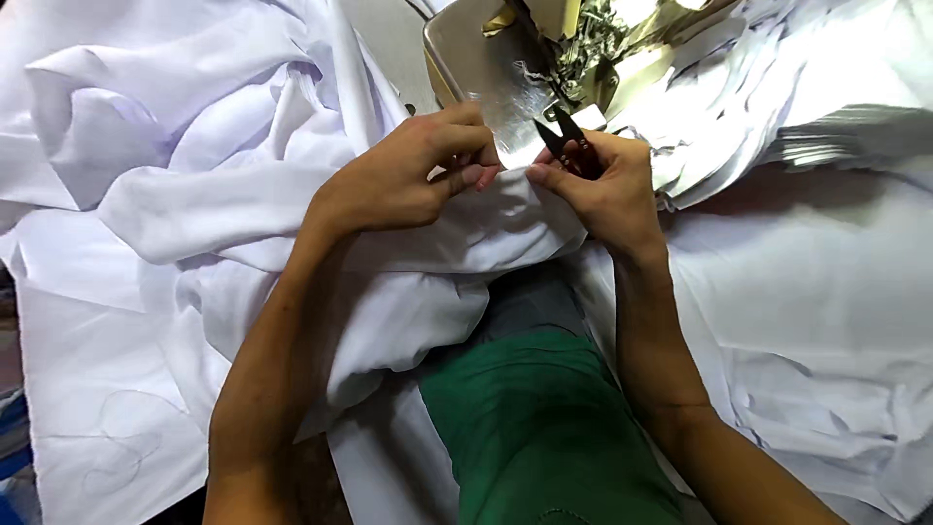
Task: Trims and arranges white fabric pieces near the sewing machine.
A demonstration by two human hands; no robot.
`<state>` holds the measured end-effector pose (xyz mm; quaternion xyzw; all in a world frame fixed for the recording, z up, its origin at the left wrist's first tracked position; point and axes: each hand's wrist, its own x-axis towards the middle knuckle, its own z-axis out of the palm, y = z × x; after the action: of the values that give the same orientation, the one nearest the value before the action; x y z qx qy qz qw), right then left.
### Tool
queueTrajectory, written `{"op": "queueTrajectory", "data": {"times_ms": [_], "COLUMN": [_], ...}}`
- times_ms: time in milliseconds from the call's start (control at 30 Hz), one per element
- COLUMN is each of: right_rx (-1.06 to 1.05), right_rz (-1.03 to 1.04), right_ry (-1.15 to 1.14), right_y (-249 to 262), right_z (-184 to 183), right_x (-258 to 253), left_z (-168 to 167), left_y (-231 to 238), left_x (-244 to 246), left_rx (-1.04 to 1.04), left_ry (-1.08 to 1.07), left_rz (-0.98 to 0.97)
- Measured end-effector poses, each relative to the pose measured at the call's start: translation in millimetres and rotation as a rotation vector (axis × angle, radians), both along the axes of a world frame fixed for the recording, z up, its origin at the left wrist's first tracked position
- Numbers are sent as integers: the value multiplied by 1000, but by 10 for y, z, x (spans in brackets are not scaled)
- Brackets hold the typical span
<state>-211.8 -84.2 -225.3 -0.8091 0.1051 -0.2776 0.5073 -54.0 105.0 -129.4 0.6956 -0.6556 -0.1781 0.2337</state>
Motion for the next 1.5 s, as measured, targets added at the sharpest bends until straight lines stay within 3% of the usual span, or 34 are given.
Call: {"op": "queueTrajectory", "data": {"times_ms": [133,233,333,400,433,567,633,900,1100,1267,1500], "right_rx": [25,57,58,60,62,53,46,30,26,7,-8], "right_rz": [-40,-43,-32,-25,-25,-34,-40,-32,-27,-20,-25], "right_ry": [-64,-136,-110,-97,-94,-98,-100,-93,-92,-78,-94], "right_y": [-81,-164,-73,-54,-54,-60,-60,-13,-32,-89,-145], "right_z": [-19,-48,-3,25,35,37,37,23,-14,-30,-68], "right_x": [-36,14,-66,-84,-85,-91,-93,-49,-57,-97,-57], "left_z": [-129,-68,-27,-54,-68,-65,-43,-278,-266,-222,-179], "left_y": [250,50,-52,-73,-82,-79,-76,-274,-215,-124,-53], "left_x": [-27,85,-5,-99,-130,-192,-199,143,178,216,97], "left_rx": [-85,-93,-171,-258,-292,-291,-264,-459,-248,-103,-213], "left_ry": [114,294,554,615,551,-44,-134,-164,-166,-148,-153], "left_rz": [-55,-124,-13,38,57,156,173,148,68,113,131]}}
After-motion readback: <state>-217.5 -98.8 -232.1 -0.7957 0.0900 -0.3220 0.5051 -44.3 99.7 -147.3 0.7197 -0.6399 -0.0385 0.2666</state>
